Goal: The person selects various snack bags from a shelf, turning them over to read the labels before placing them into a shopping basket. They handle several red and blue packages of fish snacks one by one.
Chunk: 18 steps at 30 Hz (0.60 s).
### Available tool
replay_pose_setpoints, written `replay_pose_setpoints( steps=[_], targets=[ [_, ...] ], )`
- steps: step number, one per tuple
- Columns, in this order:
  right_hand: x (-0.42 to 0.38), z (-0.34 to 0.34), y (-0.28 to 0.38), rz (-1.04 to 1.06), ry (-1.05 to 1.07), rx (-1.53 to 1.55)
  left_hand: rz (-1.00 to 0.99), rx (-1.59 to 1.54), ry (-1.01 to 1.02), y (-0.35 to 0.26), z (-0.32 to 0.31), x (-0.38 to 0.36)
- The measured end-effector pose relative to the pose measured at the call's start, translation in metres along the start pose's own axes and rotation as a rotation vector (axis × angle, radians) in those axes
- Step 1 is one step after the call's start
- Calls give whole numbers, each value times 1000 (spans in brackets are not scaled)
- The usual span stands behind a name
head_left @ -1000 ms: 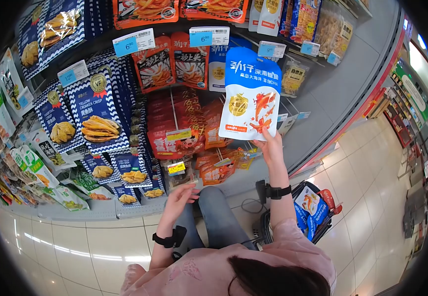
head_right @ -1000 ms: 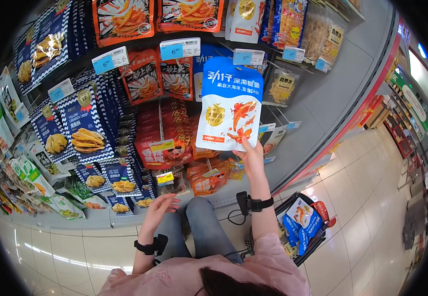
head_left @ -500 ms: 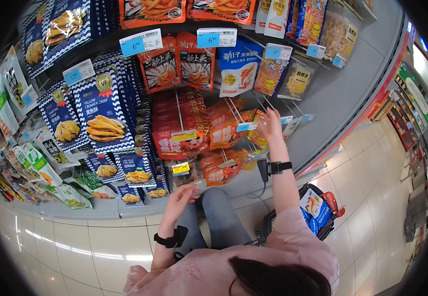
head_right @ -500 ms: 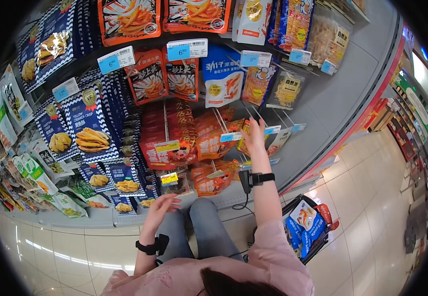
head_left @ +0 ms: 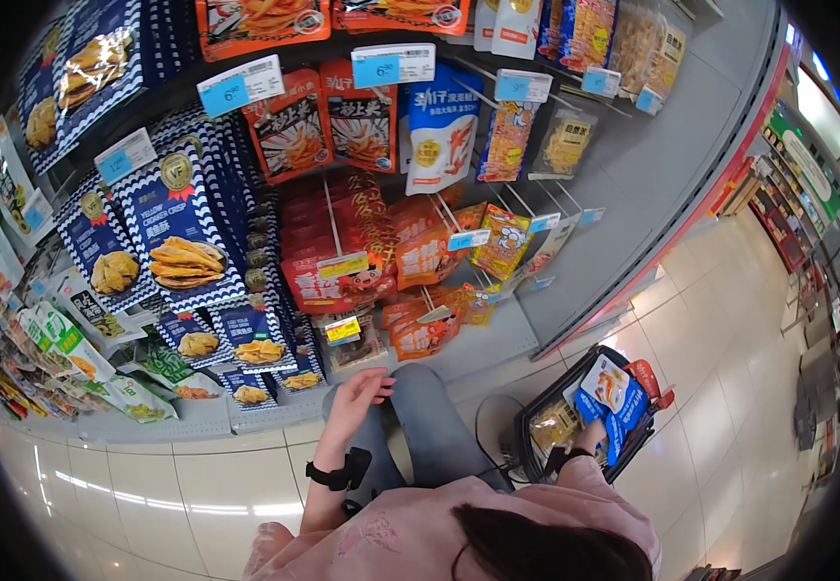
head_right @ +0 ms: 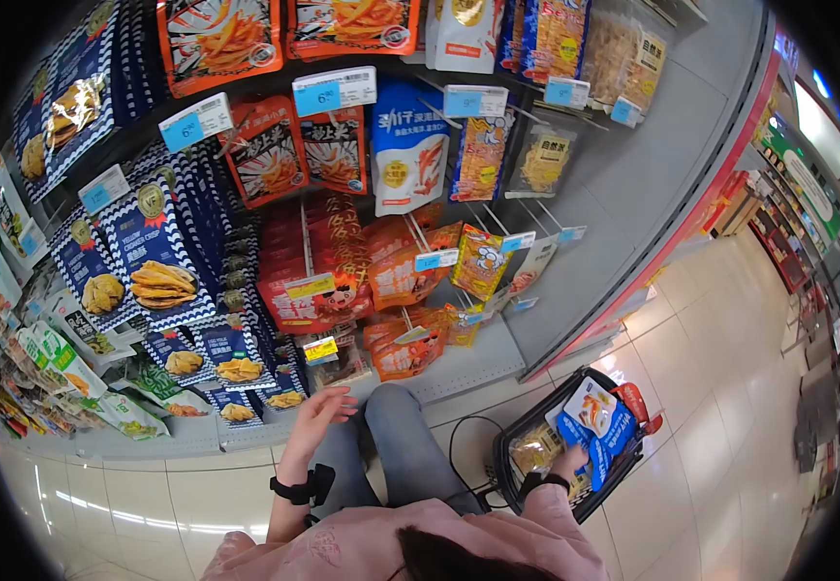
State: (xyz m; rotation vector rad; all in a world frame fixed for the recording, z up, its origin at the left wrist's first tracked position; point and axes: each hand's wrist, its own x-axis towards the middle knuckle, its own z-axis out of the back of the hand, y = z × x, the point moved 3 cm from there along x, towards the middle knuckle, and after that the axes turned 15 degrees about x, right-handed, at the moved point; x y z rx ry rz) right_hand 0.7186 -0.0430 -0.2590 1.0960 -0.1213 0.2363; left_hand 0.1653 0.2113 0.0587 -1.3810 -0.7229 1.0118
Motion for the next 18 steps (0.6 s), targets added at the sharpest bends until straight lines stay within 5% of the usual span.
replay_pose_setpoints(
  steps=[1, 3, 6, 10, 11, 14, 15, 17, 18],
  targets=[
    [-30, 34, 9, 183, 202, -502, -9, -1, 16, 4, -3, 2],
    [-56, 36, -94, -44, -124, 361, -16, -5, 38, 6, -9, 3],
    [-117, 52, -53, -475, 393, -562, 9, 22, 68, 8, -18, 6],
    [-159, 23, -19, -337, 737, -850, 46, 52, 109, 16, -27, 6],
    [-169, 26, 121, -364, 933, -918, 52, 57, 127, 17, -31, 6],
    [-135, -53, -107, 107, 1026, -844, 77, 116, 196, 39, -46, 16],
    [-158, -92, -159, 533, 1160, -1070, 91, 135, 231, 59, -53, 24],
    [-146, -62, -57, 83, 1033, -816, -90, 506, 257, 94, -67, 35],
    [-149, -52, -21, -10, 977, -747, -22, 672, 377, 91, -75, 37]
  ],
)
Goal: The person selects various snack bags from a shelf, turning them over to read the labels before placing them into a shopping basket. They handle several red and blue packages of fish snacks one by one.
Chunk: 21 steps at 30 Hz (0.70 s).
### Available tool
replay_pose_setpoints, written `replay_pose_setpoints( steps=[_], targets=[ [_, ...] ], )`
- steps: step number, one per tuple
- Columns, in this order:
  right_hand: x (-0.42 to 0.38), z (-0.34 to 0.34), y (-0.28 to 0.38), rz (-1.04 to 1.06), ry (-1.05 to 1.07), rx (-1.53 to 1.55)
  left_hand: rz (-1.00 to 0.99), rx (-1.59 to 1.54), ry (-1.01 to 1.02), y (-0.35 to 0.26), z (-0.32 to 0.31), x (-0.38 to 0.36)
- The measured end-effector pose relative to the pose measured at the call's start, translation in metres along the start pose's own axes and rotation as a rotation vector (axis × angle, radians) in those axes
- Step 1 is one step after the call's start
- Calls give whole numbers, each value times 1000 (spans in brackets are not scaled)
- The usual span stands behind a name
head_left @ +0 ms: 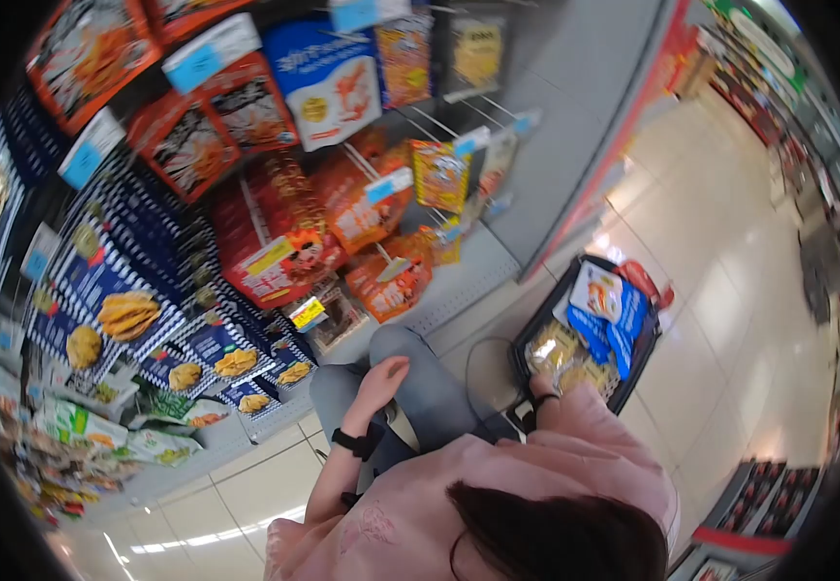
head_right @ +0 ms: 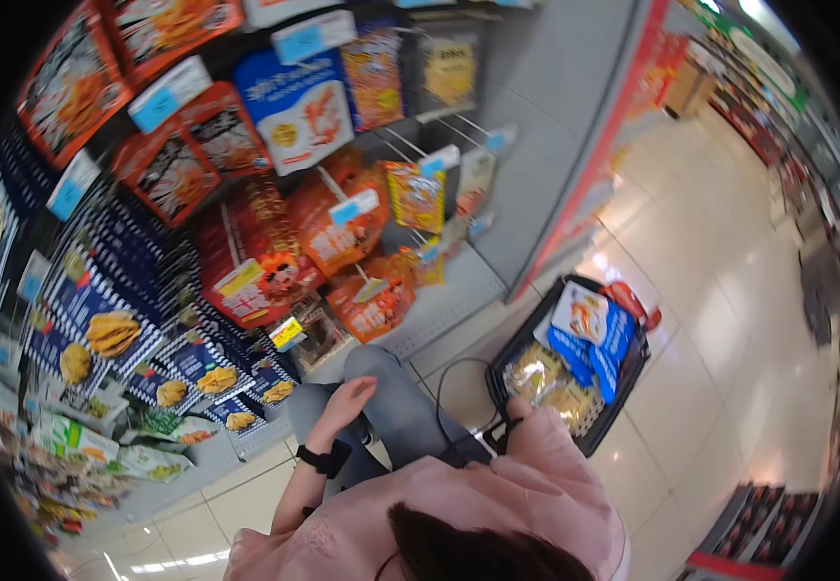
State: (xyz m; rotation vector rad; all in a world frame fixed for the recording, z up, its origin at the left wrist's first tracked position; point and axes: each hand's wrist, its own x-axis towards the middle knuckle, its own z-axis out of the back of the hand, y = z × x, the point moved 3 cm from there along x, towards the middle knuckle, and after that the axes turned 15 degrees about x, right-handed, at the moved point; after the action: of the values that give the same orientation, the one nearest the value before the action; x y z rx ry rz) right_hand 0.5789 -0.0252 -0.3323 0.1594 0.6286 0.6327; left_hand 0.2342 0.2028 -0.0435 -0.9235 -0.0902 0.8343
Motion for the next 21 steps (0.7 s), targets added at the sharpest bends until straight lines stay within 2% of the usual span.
replay_pose_setpoints(
  steps=[1, 3, 4, 6, 7, 9, 10, 13, 21],
  targets=[
    [-16, 15, 14, -39, -31, 63, -9, 12, 45, -2, -11, 1],
    [-42, 35, 34, -97, -85, 170, -86, 657, -44, -7, -31, 6],
    [-59, 48, 47, -124, -86, 180, -114, 710, 12, -2, -44, 9],
    [-78, 68, 59, -270, -195, 457, -104, 747, -16, -6, -53, 11],
    [-71, 63, 49, -286, -196, 466, -76, 779, -63, -8, -54, 13],
    [-55, 49, 39, 39, -3, 372, -54, 754, -8, -7, -56, 16],
    [-49, 45, 33, -54, 59, 520, -53, 740, -15, -7, -57, 17],
    [-42, 33, 28, -182, 139, 578, -51, 702, -13, -10, -59, 20],
    [-69, 50, 39, -181, 277, 598, -29, 710, 13, -21, -63, 27]
  ],
)
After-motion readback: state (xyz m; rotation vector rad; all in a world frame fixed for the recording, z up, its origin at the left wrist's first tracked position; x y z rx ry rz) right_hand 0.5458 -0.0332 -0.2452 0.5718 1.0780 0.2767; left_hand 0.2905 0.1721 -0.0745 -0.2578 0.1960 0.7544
